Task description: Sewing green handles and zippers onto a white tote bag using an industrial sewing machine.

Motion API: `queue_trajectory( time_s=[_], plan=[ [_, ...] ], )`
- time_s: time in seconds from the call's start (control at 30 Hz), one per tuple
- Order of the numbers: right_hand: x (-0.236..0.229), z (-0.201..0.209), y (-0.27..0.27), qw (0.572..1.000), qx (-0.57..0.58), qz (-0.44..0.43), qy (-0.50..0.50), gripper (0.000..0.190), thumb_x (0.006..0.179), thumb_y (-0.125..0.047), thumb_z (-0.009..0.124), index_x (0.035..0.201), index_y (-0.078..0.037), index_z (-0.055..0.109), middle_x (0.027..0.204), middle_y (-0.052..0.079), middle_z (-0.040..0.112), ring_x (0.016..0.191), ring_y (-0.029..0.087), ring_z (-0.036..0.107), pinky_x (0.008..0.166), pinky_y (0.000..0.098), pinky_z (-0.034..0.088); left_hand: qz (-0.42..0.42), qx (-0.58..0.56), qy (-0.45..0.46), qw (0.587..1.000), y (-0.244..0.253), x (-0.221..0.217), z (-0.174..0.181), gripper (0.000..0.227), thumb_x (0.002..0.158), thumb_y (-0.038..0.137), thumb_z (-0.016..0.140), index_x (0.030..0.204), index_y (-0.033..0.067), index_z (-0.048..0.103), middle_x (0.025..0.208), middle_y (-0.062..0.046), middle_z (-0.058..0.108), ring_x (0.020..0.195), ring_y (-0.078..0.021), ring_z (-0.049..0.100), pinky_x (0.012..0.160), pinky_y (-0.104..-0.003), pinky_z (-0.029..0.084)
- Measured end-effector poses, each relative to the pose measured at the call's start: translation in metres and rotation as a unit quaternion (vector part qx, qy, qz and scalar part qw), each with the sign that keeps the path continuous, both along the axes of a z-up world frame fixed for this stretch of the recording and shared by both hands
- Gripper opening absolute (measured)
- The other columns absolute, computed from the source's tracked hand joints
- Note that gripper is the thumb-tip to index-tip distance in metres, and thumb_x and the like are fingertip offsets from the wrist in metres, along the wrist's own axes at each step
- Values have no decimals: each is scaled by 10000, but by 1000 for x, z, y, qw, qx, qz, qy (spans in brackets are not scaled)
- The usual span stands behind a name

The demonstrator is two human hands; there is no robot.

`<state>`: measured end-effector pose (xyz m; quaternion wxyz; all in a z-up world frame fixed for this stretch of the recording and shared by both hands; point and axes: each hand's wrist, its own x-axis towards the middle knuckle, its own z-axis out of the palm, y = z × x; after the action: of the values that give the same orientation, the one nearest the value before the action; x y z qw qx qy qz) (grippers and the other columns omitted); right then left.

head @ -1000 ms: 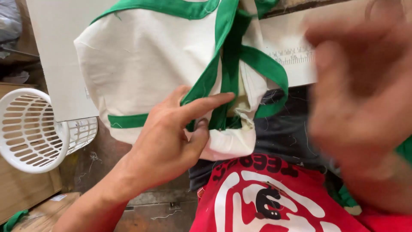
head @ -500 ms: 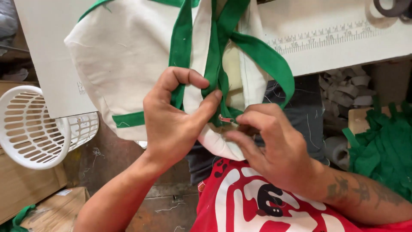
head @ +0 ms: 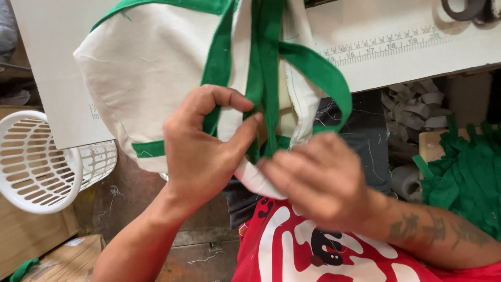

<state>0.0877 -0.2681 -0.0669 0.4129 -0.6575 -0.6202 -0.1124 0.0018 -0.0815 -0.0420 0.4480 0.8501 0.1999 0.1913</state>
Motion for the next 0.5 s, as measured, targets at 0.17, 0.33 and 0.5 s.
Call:
queue_trajectory(
  time_s=[0.17,0.33,0.5],
  plan=[
    [-27,-6,-24,990,-111,-12,-89,139,1091,-45,649,989,-37,743,991,48,723,912,246,696,931,456,436,1,316,62,947,-10,-7,-29,113,981,77,739,1037,169,708,1035,-91,567,692,-360,641,530,-488,520],
    [-17,-26,-25,990,-133,-37,19,149,997,-28,727,1135,-68,765,1081,95,647,1046,301,655,1008,566,405,-57,579,10,813,-7,7,-34,225,1134,86,822,1329,173,753,1440,-97,580,1432,-374,542,1228,-524,382],
    [20,-62,-22,954,-126,-266,65,796,1057,-643,660,1565,-52,497,1399,234,574,1274,362,538,1079,517,447,-117,655,82,742,18,5,-8,196,1020,167,687,1209,179,736,1182,-33,686,1280,-236,623,935,-386,484]
  ],
)
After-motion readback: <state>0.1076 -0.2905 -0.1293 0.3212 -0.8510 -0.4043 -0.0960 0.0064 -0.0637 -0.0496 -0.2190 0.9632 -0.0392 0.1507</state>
